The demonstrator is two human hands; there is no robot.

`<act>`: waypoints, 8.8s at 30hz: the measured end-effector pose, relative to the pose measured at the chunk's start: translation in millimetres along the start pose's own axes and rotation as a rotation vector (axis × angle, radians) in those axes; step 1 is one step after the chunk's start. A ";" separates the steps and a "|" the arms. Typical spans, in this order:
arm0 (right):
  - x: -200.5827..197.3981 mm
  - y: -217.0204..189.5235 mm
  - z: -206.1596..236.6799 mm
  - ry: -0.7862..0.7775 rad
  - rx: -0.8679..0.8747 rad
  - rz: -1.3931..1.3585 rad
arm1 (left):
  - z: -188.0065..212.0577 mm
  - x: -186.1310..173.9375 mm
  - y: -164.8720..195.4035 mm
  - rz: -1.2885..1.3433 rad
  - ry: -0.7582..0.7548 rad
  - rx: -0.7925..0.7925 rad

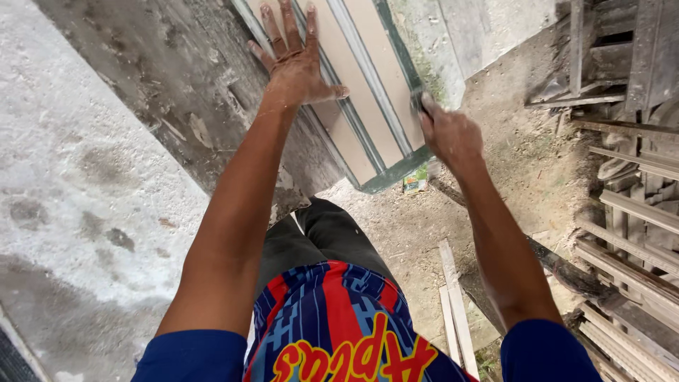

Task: The person cleans long carved decorative wood molding strips laid on a dusty workshop bench. They scrub the moldings with a red brush, scrape residue off the surface with a flat scraper, and then wipe and rub the grooved edges of the moldings with a small sponge-like pad, working along each strip.

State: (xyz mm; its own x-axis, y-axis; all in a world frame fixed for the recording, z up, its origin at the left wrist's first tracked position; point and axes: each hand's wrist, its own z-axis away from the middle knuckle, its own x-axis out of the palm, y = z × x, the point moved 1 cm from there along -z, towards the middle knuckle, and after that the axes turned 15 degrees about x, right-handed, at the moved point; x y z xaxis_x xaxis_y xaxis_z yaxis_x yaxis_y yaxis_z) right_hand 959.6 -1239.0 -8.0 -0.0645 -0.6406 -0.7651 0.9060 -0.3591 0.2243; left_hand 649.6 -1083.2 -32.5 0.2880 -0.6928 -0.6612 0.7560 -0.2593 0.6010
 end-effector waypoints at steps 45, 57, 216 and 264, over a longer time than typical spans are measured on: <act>3.0 -35.5 78.7 0.538 -0.373 -0.144 | -9.1 -2.0 -3.4 -0.043 -0.096 -0.043; 15.3 -10.2 82.7 -0.036 -0.116 -0.117 | -6.9 1.1 -7.0 0.004 -0.009 0.031; -204.5 -311.2 -174.8 0.410 -0.436 -0.117 | -6.4 -45.2 -16.3 0.157 -0.116 -0.006; -19.0 -182.3 4.5 0.122 -0.221 -0.222 | -18.5 32.4 -89.6 0.364 0.043 -0.195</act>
State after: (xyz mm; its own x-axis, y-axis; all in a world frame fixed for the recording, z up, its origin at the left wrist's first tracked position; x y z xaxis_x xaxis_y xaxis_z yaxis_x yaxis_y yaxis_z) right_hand 793.8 -1164.4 -31.7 -0.2322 -0.4721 -0.8504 0.9450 -0.3166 -0.0822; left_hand 602.1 -1070.0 -116.0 0.5780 -0.6859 -0.4421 0.6966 0.1325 0.7052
